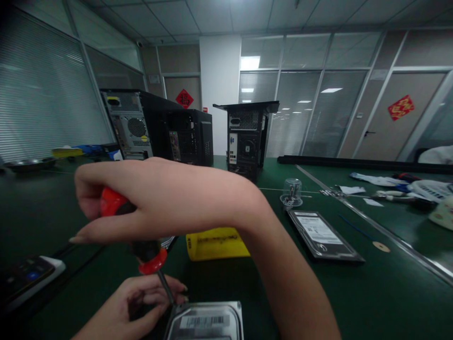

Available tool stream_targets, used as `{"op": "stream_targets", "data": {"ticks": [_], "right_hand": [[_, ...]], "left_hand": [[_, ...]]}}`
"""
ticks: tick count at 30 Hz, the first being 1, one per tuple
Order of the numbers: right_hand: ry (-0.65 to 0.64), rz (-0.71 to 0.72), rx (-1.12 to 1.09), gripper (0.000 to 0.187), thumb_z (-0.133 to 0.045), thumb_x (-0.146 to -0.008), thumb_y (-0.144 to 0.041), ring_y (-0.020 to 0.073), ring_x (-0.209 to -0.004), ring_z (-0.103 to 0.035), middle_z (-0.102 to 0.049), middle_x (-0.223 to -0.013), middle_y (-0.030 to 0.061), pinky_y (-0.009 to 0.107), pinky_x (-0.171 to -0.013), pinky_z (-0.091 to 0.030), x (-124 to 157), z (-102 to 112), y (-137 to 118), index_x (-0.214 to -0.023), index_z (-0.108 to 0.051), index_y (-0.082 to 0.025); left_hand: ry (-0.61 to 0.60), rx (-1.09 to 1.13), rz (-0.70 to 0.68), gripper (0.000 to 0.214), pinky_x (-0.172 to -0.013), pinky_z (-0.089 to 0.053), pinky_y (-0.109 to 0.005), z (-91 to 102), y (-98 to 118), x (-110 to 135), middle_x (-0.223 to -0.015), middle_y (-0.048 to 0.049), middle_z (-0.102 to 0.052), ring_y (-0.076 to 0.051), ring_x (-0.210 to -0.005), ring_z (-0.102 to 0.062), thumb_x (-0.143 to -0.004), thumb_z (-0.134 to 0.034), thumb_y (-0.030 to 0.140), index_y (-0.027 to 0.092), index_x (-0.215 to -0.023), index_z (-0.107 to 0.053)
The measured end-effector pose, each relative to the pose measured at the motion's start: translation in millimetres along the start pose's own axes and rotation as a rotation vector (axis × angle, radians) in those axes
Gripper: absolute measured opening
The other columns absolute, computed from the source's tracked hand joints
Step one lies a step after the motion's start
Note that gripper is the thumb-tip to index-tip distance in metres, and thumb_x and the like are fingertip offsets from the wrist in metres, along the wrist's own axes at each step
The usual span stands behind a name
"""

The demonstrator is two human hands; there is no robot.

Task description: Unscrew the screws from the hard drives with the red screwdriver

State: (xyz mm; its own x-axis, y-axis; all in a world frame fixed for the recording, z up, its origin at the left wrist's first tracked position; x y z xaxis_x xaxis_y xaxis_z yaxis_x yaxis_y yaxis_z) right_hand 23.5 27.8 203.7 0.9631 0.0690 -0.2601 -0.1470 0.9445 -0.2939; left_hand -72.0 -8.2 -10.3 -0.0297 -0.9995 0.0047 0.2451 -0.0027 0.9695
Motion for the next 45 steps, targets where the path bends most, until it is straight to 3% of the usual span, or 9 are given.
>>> {"op": "stream_targets", "data": {"ticks": [4,9,15,19,26,30,33,39,45], "right_hand": [[-0.105,-0.049,-0.152,0.018,-0.053,-0.087,-0.014,0.0022,-0.083,-0.057,-0.059,-0.101,-0.0041,0.006,-0.068,-0.044,11,3,0,-0.104,-0.05,-0.015],[-0.185,-0.074,-0.234,0.029,-0.047,-0.09,-0.008,0.0027,-0.081,-0.059,-0.057,-0.103,0.0009,0.008,-0.07,-0.046,20,4,1,-0.117,-0.038,-0.012],[-0.207,0.043,-0.378,0.026,-0.044,-0.088,-0.003,0.0052,-0.086,-0.055,-0.049,-0.116,0.0069,0.014,-0.075,-0.049,13,4,11,-0.112,-0.038,-0.01],[-0.253,0.155,-0.496,0.025,-0.047,-0.085,-0.002,0.0095,-0.1,-0.051,-0.047,-0.111,0.0057,0.021,-0.085,-0.049,14,5,16,-0.108,-0.039,-0.01],[-0.286,0.145,-0.633,0.032,-0.048,-0.076,0.006,0.0093,-0.098,-0.05,-0.044,-0.103,0.0017,0.023,-0.087,-0.048,16,5,19,-0.102,-0.039,-0.012],[-0.21,0.04,-0.57,0.023,-0.059,-0.079,-0.004,0.0074,-0.086,-0.052,-0.048,-0.095,-0.0008,0.017,-0.074,-0.049,6,-1,24,-0.092,-0.042,-0.014],[-0.162,0.09,-0.539,0.012,-0.056,-0.085,-0.01,0.0031,-0.072,-0.048,-0.047,-0.084,-0.003,0.011,-0.061,-0.045,-2,-4,21,-0.084,-0.045,-0.013],[-0.123,0.048,-0.435,0.015,-0.053,-0.087,-0.01,0.0074,-0.085,-0.053,-0.049,-0.097,0.0018,0.016,-0.071,-0.05,1,-1,17,-0.101,-0.046,-0.011],[-0.147,-0.061,-0.362,0.017,-0.047,-0.09,-0.011,0.0083,-0.083,-0.056,-0.05,-0.1,0.0025,0.017,-0.07,-0.053,11,4,25,-0.106,-0.043,-0.013]], "left_hand": [[0.011,0.001,-0.017,0.027,-0.083,-0.052,-0.028,1.9,-3,0,-0.094,-0.0069,-0.072,-0.021,-0.088,-0.067,-0.073,-0.055,0.013,0.015,-0.098,-0.066],[-0.012,0.0,-0.008,0.026,-0.085,-0.051,-0.029,2.3,-4,1,-0.095,-0.0077,-0.071,-0.021,-0.09,-0.067,-0.076,-0.055,0.014,0.014,-0.099,-0.066],[-0.023,0.035,-0.005,0.022,-0.085,-0.051,-0.031,2.9,-5,2,-0.097,-0.0075,-0.07,-0.021,-0.091,-0.066,-0.08,-0.056,0.017,0.015,-0.098,-0.067],[-0.025,0.063,0.005,0.021,-0.086,-0.05,-0.032,3.5,-7,4,-0.098,-0.0079,-0.07,-0.022,-0.093,-0.065,-0.082,-0.056,0.024,0.016,-0.098,-0.067],[-0.027,0.045,0.017,0.026,-0.082,-0.051,-0.03,0.7,-2,1,-0.096,-0.0089,-0.071,-0.021,-0.089,-0.066,-0.078,-0.066,0.03,0.014,-0.099,-0.066],[-0.024,0.094,0.057,0.029,-0.084,-0.051,-0.031,1.5,-5,0,-0.095,-0.0081,-0.071,-0.022,-0.091,-0.066,-0.075,-0.07,0.033,0.014,-0.097,-0.068],[-0.024,0.109,0.052,0.03,-0.084,-0.051,-0.031,1.8,-10,1,-0.094,-0.0082,-0.072,-0.023,-0.091,-0.067,-0.075,-0.071,0.036,0.014,-0.096,-0.068],[-0.032,0.123,0.035,0.027,-0.084,-0.051,-0.031,1.3,-9,1,-0.093,-0.0074,-0.072,-0.022,-0.089,-0.067,-0.076,-0.07,0.034,0.015,-0.095,-0.068],[-0.059,0.108,0.044,0.026,-0.085,-0.051,-0.032,0.4,-5,0,-0.094,-0.0072,-0.072,-0.022,-0.09,-0.067,-0.077,-0.069,0.032,0.015,-0.096,-0.068]]}}
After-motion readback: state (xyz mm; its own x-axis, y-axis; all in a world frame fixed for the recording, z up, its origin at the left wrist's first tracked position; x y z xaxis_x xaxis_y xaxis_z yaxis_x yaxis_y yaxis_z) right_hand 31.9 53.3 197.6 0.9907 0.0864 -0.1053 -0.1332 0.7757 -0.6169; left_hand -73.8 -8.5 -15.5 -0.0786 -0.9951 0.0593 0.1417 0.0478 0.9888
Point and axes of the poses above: each hand's wrist, its own x-axis away from the middle knuckle, its own z-axis out of the back of the hand, y = z × x, the point moved 5 cm from there along -x, towards the middle knuckle
